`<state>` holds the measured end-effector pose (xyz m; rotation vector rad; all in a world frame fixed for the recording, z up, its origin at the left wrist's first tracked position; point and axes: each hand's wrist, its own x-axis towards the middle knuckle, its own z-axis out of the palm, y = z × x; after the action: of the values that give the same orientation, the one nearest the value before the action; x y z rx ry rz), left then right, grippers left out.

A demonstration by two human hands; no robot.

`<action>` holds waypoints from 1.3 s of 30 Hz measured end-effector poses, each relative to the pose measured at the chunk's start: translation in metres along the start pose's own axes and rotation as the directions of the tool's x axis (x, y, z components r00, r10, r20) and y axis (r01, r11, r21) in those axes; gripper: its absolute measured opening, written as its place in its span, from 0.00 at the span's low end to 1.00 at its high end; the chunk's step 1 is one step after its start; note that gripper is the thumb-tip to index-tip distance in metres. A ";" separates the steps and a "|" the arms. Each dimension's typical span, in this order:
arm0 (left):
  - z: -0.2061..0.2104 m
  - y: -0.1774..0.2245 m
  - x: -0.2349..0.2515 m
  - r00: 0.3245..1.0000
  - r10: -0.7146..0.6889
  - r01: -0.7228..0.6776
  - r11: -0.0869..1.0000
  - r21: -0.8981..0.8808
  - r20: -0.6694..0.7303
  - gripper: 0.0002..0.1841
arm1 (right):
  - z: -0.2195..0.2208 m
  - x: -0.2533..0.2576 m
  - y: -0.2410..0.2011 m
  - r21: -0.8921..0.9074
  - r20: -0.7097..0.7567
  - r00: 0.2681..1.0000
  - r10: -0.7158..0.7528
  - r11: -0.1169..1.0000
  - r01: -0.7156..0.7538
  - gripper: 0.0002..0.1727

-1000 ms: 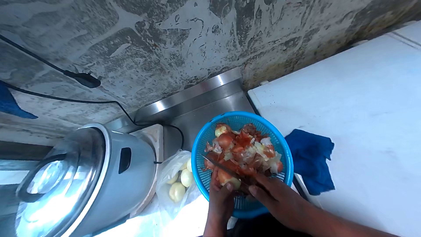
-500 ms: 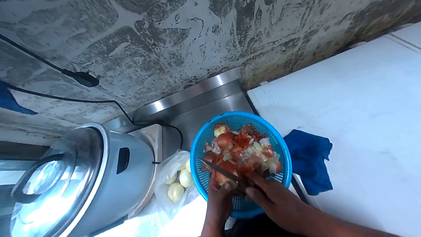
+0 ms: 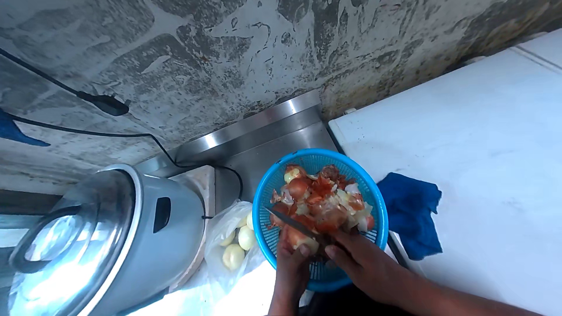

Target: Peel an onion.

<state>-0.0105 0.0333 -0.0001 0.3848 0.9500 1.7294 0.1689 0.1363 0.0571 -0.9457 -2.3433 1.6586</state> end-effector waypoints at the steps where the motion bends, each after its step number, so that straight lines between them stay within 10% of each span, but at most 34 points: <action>1: 0.002 -0.001 -0.001 1.000 -0.009 0.009 1.000 0.028 0.011 0.49 | -0.002 0.004 -0.003 -0.006 -0.001 1.000 0.015 1.000 -0.015 0.31; 25: -0.007 -0.003 -0.002 0.988 0.055 -0.040 0.993 -0.107 0.142 0.36 | -0.006 0.017 0.012 0.107 -0.005 0.992 -0.127 0.986 0.127 0.27; 30: -0.009 -0.002 0.000 0.985 0.058 -0.045 0.995 -0.084 0.164 0.37 | -0.005 0.019 0.016 0.749 0.138 0.990 -0.005 0.654 -0.101 0.17; 34: -0.007 -0.002 0.000 0.991 0.014 -0.002 0.996 -0.091 0.134 0.36 | -0.005 0.018 0.018 0.872 0.231 0.971 0.059 0.429 -0.234 0.16; 39: 0.002 -0.001 0.000 0.999 -0.046 0.045 0.995 -0.087 -0.003 0.45 | -0.007 0.016 0.018 0.493 0.074 0.997 0.015 0.868 -0.049 0.22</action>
<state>-0.0088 0.0341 0.0002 0.3003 0.8778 1.7241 0.1667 0.1541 0.0399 -0.8294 -1.7838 2.1808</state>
